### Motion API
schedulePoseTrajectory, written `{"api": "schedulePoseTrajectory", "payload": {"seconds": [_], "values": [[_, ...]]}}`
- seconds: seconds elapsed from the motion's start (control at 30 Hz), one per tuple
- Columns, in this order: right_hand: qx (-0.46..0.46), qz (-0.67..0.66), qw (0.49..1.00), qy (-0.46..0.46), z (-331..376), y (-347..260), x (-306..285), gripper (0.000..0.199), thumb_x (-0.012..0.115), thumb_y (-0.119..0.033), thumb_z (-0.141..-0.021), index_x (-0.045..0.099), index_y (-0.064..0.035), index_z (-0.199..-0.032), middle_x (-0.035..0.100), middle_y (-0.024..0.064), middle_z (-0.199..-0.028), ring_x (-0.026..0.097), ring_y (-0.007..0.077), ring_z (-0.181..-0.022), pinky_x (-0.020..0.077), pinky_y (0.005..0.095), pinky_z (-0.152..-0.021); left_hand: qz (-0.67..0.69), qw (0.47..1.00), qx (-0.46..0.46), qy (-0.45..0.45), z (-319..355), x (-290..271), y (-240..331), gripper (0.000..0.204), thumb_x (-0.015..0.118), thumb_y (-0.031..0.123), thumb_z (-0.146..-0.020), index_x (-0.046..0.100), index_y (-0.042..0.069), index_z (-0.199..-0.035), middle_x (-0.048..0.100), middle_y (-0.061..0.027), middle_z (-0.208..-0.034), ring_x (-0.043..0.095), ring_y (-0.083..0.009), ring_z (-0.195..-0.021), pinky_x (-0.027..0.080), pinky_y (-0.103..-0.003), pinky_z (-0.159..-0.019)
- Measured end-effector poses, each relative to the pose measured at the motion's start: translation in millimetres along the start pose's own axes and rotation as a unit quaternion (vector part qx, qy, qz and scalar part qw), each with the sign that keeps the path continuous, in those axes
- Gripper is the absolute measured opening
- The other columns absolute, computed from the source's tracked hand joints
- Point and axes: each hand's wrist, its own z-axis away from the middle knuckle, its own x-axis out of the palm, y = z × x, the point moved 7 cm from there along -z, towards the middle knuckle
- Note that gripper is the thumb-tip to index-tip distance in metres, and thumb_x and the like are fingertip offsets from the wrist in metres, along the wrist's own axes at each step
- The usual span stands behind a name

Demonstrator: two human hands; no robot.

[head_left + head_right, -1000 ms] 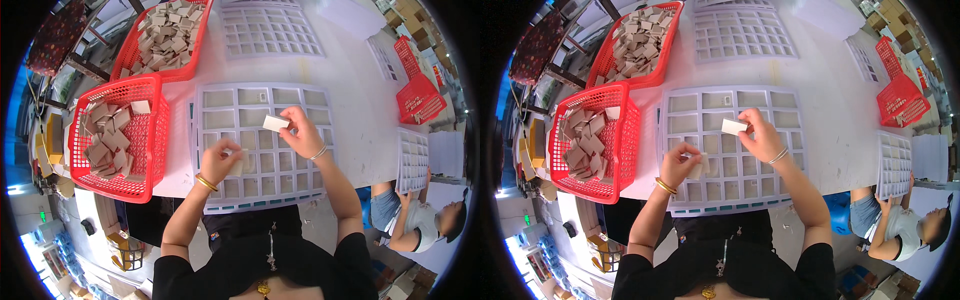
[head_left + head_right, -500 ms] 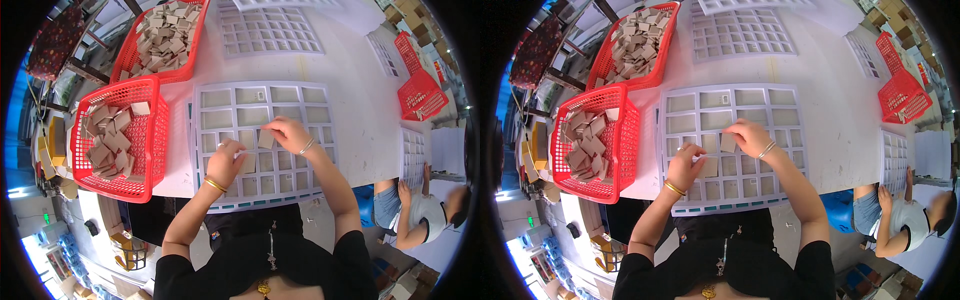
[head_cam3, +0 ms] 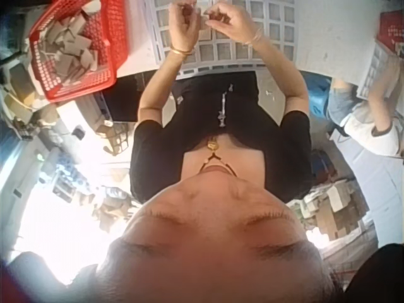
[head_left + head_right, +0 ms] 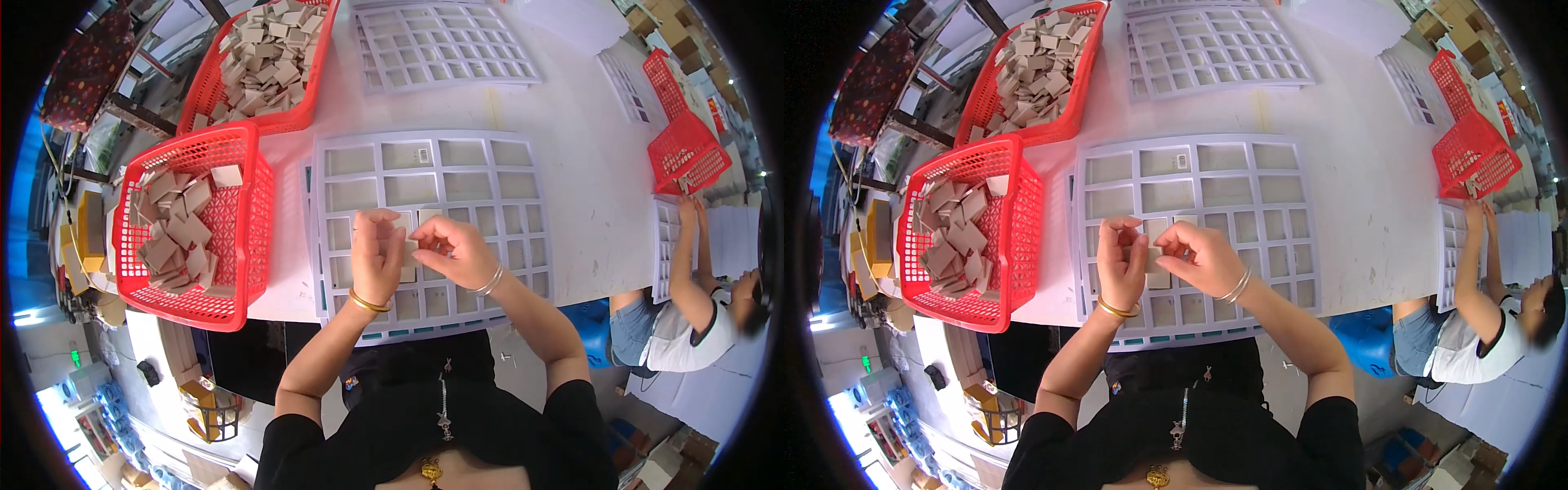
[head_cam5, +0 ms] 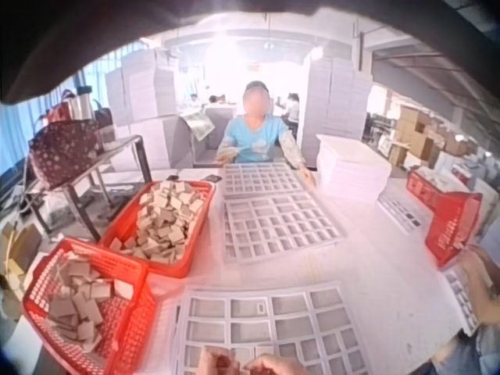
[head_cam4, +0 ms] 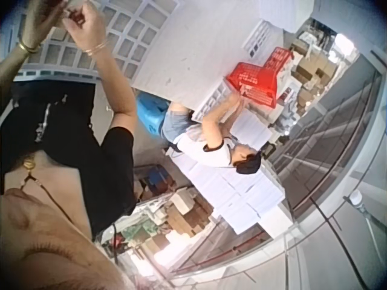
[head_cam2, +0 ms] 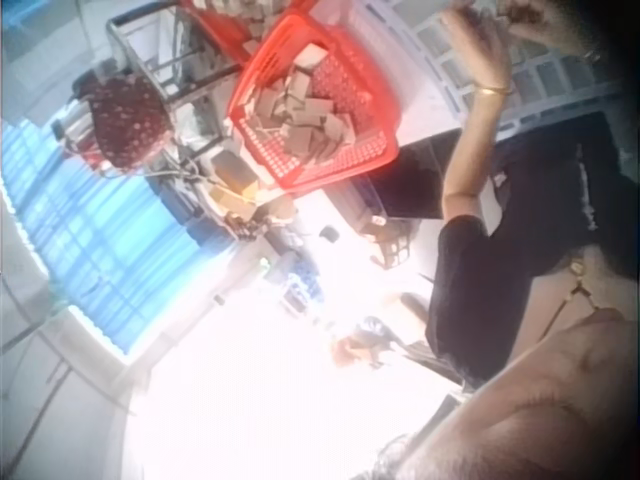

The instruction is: The person picks small rectangular blocks from red baskets and places them into the compartments of white grid trays. They repeatedly fill the trays, then move completed trays aside to continue with new ones. The process is repetitive and involves handling the blocks one at a time.

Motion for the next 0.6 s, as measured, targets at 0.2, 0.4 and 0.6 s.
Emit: {"api": "schedulePoseTrajectory", "payload": {"seconds": [0.2,0.4,0.6], "values": [[-0.061,0.115,0.988,0.078,19,8,-44,0.017,0.063,-0.003,-0.082,0.064,-0.005,-0.099,0.063,0.0047,-0.088,0.061,0.0124,-0.072,0.0477,0.0242,-0.061,-0.318,0.917,0.139,-0.195,25,-3,12,0.038,0.066,0.012,-0.076,0.058,0.014,-0.113,0.056,-0.0053,-0.123,0.048,-0.0291,-0.119,0.028,-0.05,-0.102],[-0.007,0.199,0.98,0.025,25,15,-24,0.017,0.062,-0.003,-0.083,0.064,-0.008,-0.099,0.06,0.0063,-0.086,0.06,0.0208,-0.071,0.0473,0.0297,-0.063,-0.378,0.887,0.137,-0.225,51,-3,-6,0.029,0.067,0.014,-0.075,0.062,0.019,-0.104,0.055,0.0004,-0.12,0.048,-0.0216,-0.117,0.026,-0.055,-0.103],[-0.095,0.298,0.95,-0.019,19,27,-6,0.012,0.065,-0.007,-0.079,0.06,-0.0082,-0.09,0.059,0.0058,-0.092,0.06,0.0255,-0.076,0.0478,0.0353,-0.063,-0.381,0.893,0.136,-0.2,51,0,-11,0.037,0.074,0.013,-0.068,0.063,0.02,-0.103,0.055,0.0011,-0.122,0.05,-0.0225,-0.116,0.028,-0.054,-0.102]]}}
